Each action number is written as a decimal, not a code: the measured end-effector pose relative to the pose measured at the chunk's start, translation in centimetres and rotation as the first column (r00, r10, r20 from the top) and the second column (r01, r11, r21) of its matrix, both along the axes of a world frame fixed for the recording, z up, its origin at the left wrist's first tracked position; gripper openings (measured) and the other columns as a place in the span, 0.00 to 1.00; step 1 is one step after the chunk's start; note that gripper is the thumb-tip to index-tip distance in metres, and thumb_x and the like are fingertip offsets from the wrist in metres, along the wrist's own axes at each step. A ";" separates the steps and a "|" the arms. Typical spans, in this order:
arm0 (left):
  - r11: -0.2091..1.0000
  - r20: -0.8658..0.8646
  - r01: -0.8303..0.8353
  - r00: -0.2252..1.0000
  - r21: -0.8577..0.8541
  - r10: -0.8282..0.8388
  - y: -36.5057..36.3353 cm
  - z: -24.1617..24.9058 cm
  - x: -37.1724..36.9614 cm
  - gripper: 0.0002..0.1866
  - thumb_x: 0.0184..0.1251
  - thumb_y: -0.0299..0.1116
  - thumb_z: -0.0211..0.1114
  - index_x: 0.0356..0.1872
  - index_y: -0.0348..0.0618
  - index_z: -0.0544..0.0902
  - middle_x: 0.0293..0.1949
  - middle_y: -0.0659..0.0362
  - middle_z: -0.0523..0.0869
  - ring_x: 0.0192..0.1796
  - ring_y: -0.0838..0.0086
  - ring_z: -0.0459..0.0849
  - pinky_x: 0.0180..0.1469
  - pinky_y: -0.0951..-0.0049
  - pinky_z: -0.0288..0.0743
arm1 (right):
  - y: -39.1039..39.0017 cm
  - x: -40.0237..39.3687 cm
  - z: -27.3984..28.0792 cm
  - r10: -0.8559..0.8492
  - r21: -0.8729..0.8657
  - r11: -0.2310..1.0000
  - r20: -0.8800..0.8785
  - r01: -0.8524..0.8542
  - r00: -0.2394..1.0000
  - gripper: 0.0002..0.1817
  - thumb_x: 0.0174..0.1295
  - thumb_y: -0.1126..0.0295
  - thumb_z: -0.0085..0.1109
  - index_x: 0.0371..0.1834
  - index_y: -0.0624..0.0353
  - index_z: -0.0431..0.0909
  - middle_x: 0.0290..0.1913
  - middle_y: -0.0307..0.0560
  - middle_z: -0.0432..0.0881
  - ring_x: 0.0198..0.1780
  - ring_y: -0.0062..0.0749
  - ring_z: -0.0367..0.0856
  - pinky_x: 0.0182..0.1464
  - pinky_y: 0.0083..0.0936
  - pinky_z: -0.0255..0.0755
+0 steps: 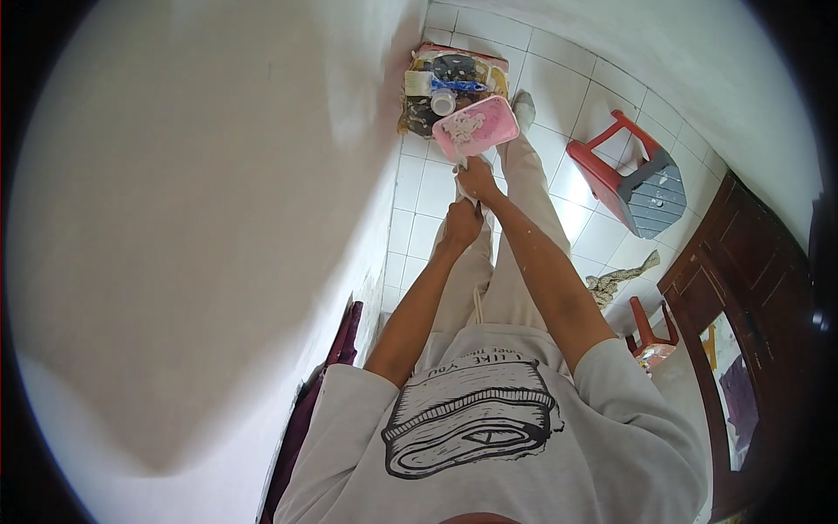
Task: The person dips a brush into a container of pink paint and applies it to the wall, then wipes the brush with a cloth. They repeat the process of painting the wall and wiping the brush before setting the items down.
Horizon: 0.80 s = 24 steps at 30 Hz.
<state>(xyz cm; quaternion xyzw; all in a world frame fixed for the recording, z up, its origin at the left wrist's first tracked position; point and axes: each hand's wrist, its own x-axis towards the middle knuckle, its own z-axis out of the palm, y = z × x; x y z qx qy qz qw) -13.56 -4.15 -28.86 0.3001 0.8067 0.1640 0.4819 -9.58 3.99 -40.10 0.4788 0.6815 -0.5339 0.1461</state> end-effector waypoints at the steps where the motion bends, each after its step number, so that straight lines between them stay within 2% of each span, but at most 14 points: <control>1: 1.000 -0.008 0.006 1.000 -0.004 -0.006 -0.1 0.2 0.0 0.14 0.66 0.30 0.63 0.29 0.24 0.81 0.30 0.31 0.84 0.36 0.39 0.85 0.41 0.48 0.81 | -0.3 0.2 -0.1 -0.001 -0.004 1.000 0.001 0.001 1.000 0.13 0.62 0.67 0.55 0.44 0.63 0.82 0.45 0.65 0.83 0.51 0.59 0.82 0.55 0.46 0.72; 3: 0.999 0.002 0.029 1.000 -0.029 -0.029 -0.3 0.2 -0.2 0.13 0.66 0.29 0.62 0.30 0.23 0.81 0.31 0.31 0.84 0.37 0.38 0.86 0.42 0.47 0.81 | -0.1 -0.1 1.6 -0.113 -0.080 0.991 -0.073 0.107 0.991 0.12 0.65 0.66 0.53 0.43 0.59 0.84 0.41 0.58 0.84 0.45 0.51 0.84 0.50 0.41 0.74; 4: 0.997 0.013 0.051 0.999 -0.050 -0.050 -0.3 0.2 -0.4 0.13 0.66 0.29 0.62 0.30 0.23 0.81 0.31 0.31 0.84 0.37 0.38 0.86 0.42 0.47 0.81 | 0.0 -0.3 2.3 -0.113 -0.080 0.991 -0.075 0.107 0.991 0.12 0.65 0.66 0.53 0.43 0.59 0.84 0.41 0.58 0.84 0.45 0.51 0.84 0.50 0.41 0.74; 6: 0.997 0.014 0.046 0.999 -0.062 -0.045 -0.3 0.4 -0.6 0.13 0.66 0.29 0.61 0.31 0.23 0.81 0.32 0.31 0.84 0.38 0.38 0.86 0.42 0.47 0.81 | -0.3 -0.4 2.6 -0.272 -0.179 0.947 -0.001 0.267 0.962 0.14 0.69 0.63 0.52 0.41 0.61 0.83 0.36 0.52 0.85 0.39 0.41 0.84 0.44 0.37 0.75; 7: 0.997 0.018 0.040 0.999 -0.073 -0.039 -0.4 0.5 -0.6 0.13 0.66 0.29 0.61 0.32 0.23 0.81 0.32 0.30 0.84 0.38 0.38 0.85 0.43 0.47 0.81 | -0.4 -0.5 2.7 -0.275 -0.182 0.945 -0.002 0.270 0.961 0.14 0.69 0.63 0.52 0.41 0.61 0.83 0.36 0.52 0.85 0.39 0.41 0.84 0.44 0.37 0.75; 9: 0.997 0.015 0.018 1.000 -0.079 -0.017 -0.2 0.9 -0.7 0.13 0.66 0.29 0.61 0.33 0.23 0.81 0.32 0.30 0.84 0.39 0.37 0.85 0.43 0.47 0.81 | -0.5 -0.7 2.1 -0.429 -0.273 0.866 0.026 0.420 0.903 0.19 0.70 0.57 0.53 0.41 0.62 0.86 0.39 0.58 0.87 0.44 0.50 0.86 0.50 0.42 0.75; 12: 0.994 0.015 -0.007 1.000 -0.110 0.008 0.0 1.0 -1.0 0.13 0.65 0.28 0.60 0.34 0.22 0.81 0.32 0.30 0.84 0.39 0.37 0.85 0.44 0.46 0.81 | -0.4 -0.8 1.7 -0.445 -0.337 0.832 0.066 0.440 0.893 0.19 0.72 0.58 0.51 0.39 0.62 0.86 0.37 0.57 0.87 0.43 0.45 0.87 0.49 0.39 0.75; 14: 0.991 0.022 -0.002 1.000 -0.137 0.005 -0.3 1.1 -1.1 0.13 0.65 0.28 0.60 0.34 0.22 0.81 0.32 0.30 0.84 0.39 0.37 0.85 0.44 0.46 0.81 | -0.5 -0.8 1.7 -0.452 -0.339 0.829 0.060 0.444 0.890 0.19 0.72 0.58 0.50 0.41 0.62 0.86 0.37 0.58 0.87 0.43 0.47 0.87 0.49 0.40 0.76; 16: 0.997 0.018 0.025 1.000 -0.073 -0.024 -0.2 0.9 -1.4 0.13 0.65 0.29 0.60 0.35 0.22 0.81 0.32 0.29 0.84 0.39 0.37 0.86 0.44 0.46 0.81 | -0.2 -1.2 1.6 -0.459 -0.335 0.830 0.045 0.446 0.887 0.19 0.73 0.59 0.50 0.42 0.63 0.85 0.37 0.58 0.87 0.44 0.49 0.87 0.49 0.41 0.76; 19: 0.986 0.026 0.017 1.000 -0.167 -0.013 -0.1 0.4 -1.4 0.12 0.65 0.28 0.61 0.37 0.24 0.81 0.34 0.30 0.84 0.41 0.37 0.86 0.45 0.48 0.81 | -0.5 -1.2 0.4 -0.394 -0.274 0.876 0.068 0.397 0.916 0.18 0.74 0.61 0.48 0.44 0.63 0.84 0.40 0.61 0.87 0.48 0.53 0.86 0.52 0.45 0.74; 21: 0.987 0.003 0.005 1.000 -0.163 -0.004 0.1 0.5 -1.4 0.12 0.65 0.28 0.61 0.36 0.24 0.81 0.34 0.30 0.84 0.40 0.37 0.86 0.45 0.48 0.81 | -0.7 -1.5 1.0 -0.378 -0.069 0.924 -0.034 0.376 0.925 0.18 0.74 0.63 0.47 0.38 0.62 0.84 0.34 0.56 0.85 0.39 0.45 0.85 0.44 0.41 0.74; 22: 0.986 -0.007 -0.007 1.000 -0.166 0.005 0.0 0.6 -1.4 0.12 0.65 0.28 0.61 0.35 0.24 0.81 0.34 0.30 0.84 0.40 0.37 0.86 0.45 0.48 0.81 | -0.6 -1.8 1.0 -0.381 -0.069 0.923 -0.040 0.378 0.924 0.18 0.74 0.63 0.47 0.38 0.62 0.84 0.34 0.56 0.85 0.39 0.45 0.85 0.44 0.41 0.74; 24: 0.984 -0.005 -0.010 1.000 -0.176 0.010 -0.3 0.8 -1.4 0.12 0.65 0.28 0.62 0.35 0.24 0.81 0.33 0.30 0.84 0.40 0.37 0.86 0.45 0.48 0.81 | -0.6 -1.7 1.3 -0.353 -0.100 0.928 0.073 0.359 0.933 0.18 0.73 0.63 0.46 0.38 0.62 0.85 0.37 0.61 0.85 0.44 0.49 0.84 0.50 0.44 0.71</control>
